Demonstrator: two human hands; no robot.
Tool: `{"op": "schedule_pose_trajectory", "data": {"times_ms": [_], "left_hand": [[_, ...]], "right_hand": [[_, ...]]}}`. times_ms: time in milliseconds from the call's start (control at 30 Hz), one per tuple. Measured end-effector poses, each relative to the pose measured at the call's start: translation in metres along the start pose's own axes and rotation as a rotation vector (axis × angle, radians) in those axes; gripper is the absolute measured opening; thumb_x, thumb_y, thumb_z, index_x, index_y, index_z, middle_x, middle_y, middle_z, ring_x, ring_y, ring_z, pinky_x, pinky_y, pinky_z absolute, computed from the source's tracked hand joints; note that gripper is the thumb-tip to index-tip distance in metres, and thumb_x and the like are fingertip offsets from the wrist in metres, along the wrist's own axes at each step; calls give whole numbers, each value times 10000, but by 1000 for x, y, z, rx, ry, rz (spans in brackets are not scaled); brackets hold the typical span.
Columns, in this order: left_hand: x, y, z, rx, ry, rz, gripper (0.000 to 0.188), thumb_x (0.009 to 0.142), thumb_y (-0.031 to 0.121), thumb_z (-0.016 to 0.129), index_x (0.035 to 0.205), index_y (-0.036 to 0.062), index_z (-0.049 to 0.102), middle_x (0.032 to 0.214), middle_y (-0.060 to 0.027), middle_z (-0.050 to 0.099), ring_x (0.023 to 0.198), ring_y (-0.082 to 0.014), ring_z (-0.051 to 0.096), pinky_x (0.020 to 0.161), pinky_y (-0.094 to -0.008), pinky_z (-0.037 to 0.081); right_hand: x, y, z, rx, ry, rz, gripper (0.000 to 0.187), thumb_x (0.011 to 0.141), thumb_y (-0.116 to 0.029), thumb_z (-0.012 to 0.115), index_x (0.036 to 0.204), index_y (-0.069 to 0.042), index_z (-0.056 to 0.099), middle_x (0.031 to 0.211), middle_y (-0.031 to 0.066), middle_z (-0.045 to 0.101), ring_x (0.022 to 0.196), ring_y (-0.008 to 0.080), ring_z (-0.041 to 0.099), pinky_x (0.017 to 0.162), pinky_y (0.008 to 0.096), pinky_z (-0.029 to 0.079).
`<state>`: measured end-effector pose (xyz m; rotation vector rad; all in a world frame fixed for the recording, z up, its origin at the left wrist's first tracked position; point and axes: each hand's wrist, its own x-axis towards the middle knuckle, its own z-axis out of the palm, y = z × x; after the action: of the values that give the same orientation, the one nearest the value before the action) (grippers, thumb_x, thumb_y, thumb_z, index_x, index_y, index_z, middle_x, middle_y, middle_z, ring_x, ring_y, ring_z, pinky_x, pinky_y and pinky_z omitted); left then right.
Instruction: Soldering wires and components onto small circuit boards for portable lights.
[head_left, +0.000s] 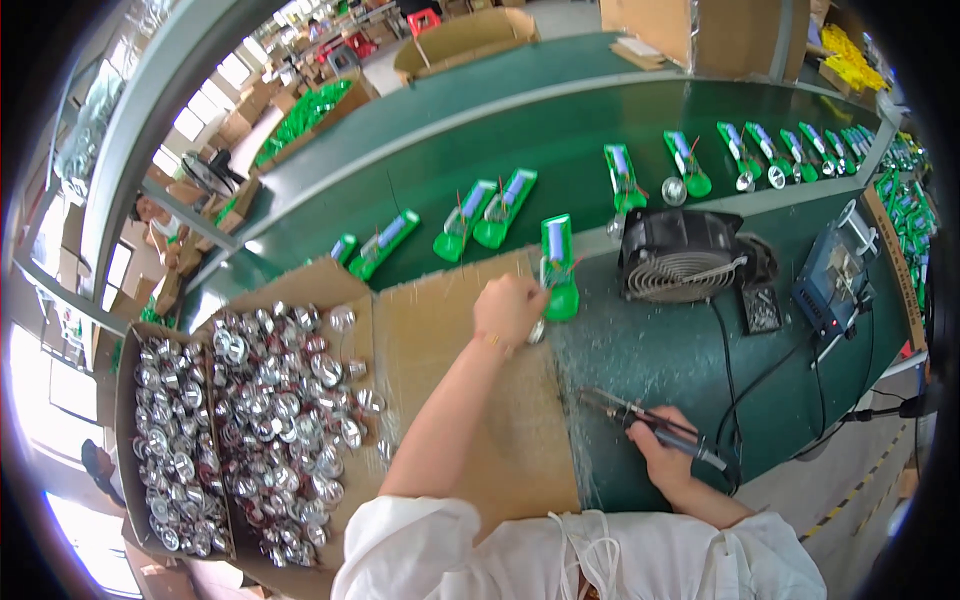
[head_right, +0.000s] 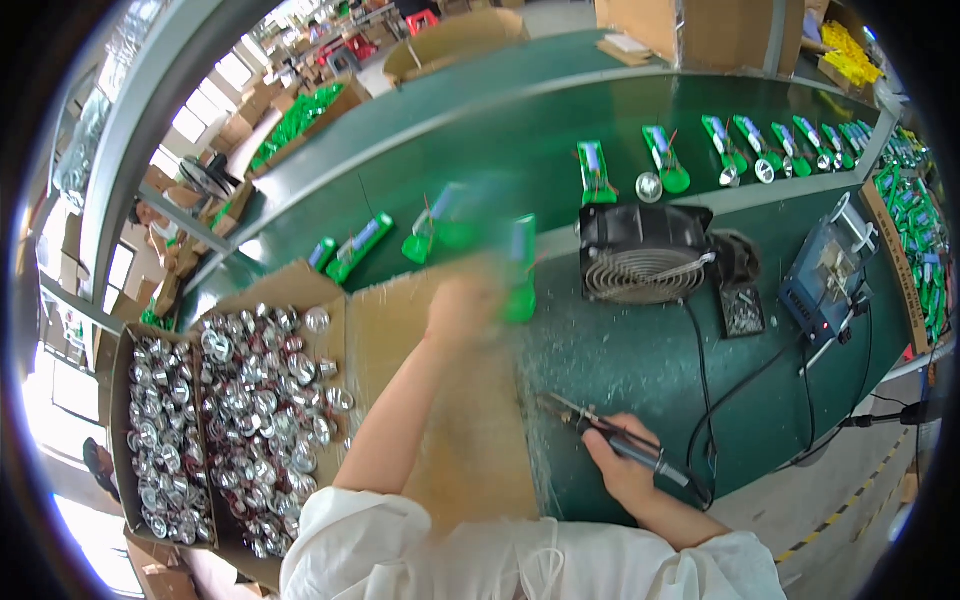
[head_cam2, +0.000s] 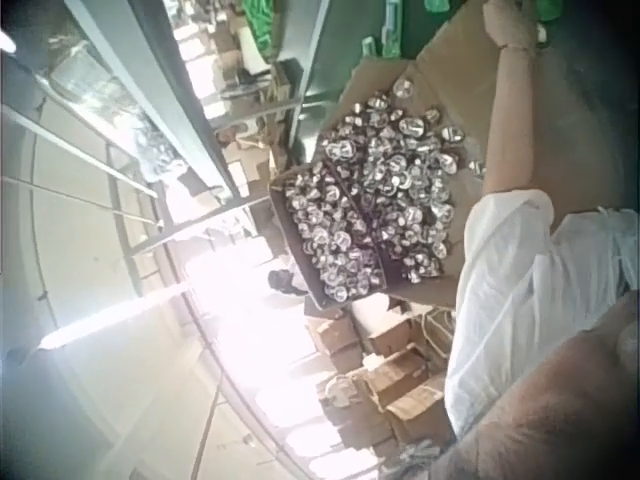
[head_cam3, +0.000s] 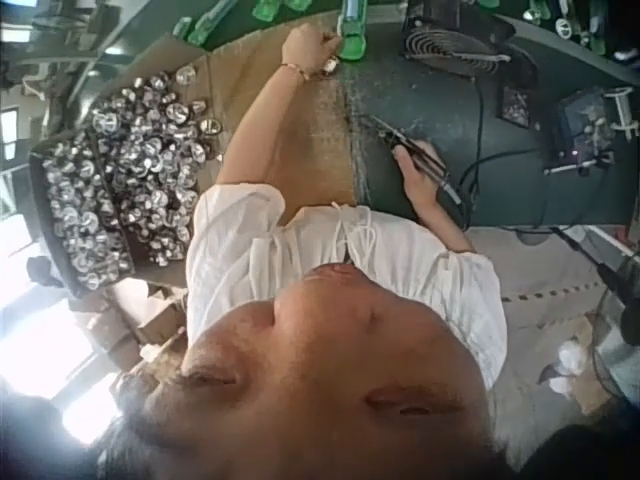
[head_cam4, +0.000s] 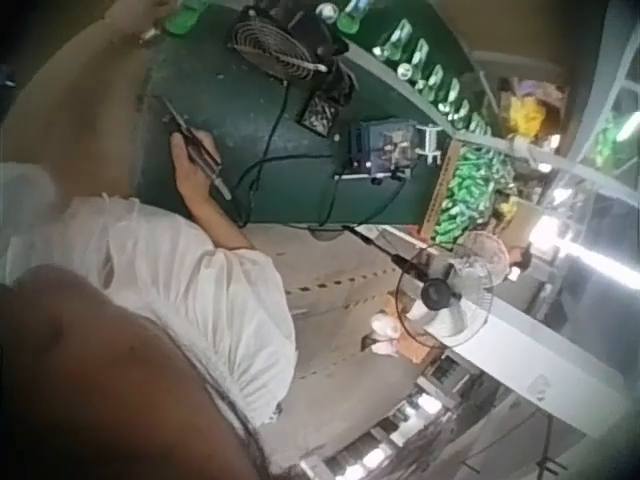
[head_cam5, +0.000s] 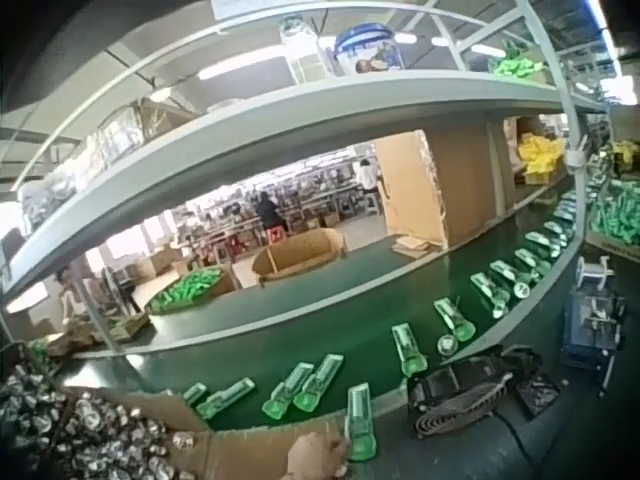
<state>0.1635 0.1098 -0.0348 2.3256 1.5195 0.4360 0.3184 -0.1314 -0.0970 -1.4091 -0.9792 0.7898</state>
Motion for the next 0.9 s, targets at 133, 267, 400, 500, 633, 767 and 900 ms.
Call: {"op": "schedule_pose_trajectory", "data": {"times_ms": [133, 267, 400, 500, 633, 767, 900], "left_hand": [[92, 3, 4, 131, 257, -194, 318, 727, 403, 663, 824, 101, 671, 802, -134, 658, 759, -318, 636, 672, -407, 508], [104, -8, -6, 367, 79, -155, 334, 741, 382, 662, 794, 52, 656, 804, -162, 655, 773, -307, 647, 673, -402, 516], [92, -31, 0, 372, 98, -136, 228, 775, 271, 578, 748, 57, 649, 773, -158, 654, 737, -315, 645, 652, -416, 515], [46, -23, -13, 371, 76, -50, 238, 782, 270, 542, 728, 59, 638, 730, -172, 640, 683, -319, 635, 615, -424, 509], [-73, -7, -22, 388, 54, -23, 236, 784, 268, 545, 639, 85, 578, 643, -133, 613, 546, -317, 603, 509, -428, 482], [-176, 3, -13, 285, 128, -11, 302, 767, 335, 616, 594, 105, 526, 568, -80, 567, 475, -275, 570, 441, -392, 450], [-219, -14, -39, 204, 411, -74, 289, 734, 383, 680, 697, 114, 580, 641, -56, 576, 533, -244, 575, 428, -352, 438]], "right_hand": [[4, -7, 2, 29, 34, 31, 148, 737, -67, 707, 839, -16, 613, 698, 40, 603, 616, 83, 537, 554, 230, 434], [8, -11, 0, 12, 24, -3, 143, 739, -71, 704, 834, -18, 611, 686, 42, 608, 584, 92, 545, 530, 234, 436], [10, -17, 4, 10, -10, -27, 143, 741, -74, 703, 833, -15, 612, 686, 42, 610, 589, 86, 544, 533, 230, 436], [7, -14, 2, 32, 2, 6, 137, 744, -79, 701, 825, -14, 611, 680, 39, 606, 595, 80, 541, 540, 229, 436], [4, -6, 0, 55, 41, 76, 137, 744, -90, 694, 812, -15, 602, 674, 33, 596, 601, 81, 525, 550, 230, 430], [4, -3, 4, 74, 30, 55, 128, 743, -87, 683, 801, -13, 596, 692, 31, 600, 619, 95, 539, 571, 244, 439], [5, -14, 3, 92, 26, 29, 121, 781, -58, 633, 860, 12, 576, 713, 68, 612, 625, 111, 569, 582, 231, 454]]}}
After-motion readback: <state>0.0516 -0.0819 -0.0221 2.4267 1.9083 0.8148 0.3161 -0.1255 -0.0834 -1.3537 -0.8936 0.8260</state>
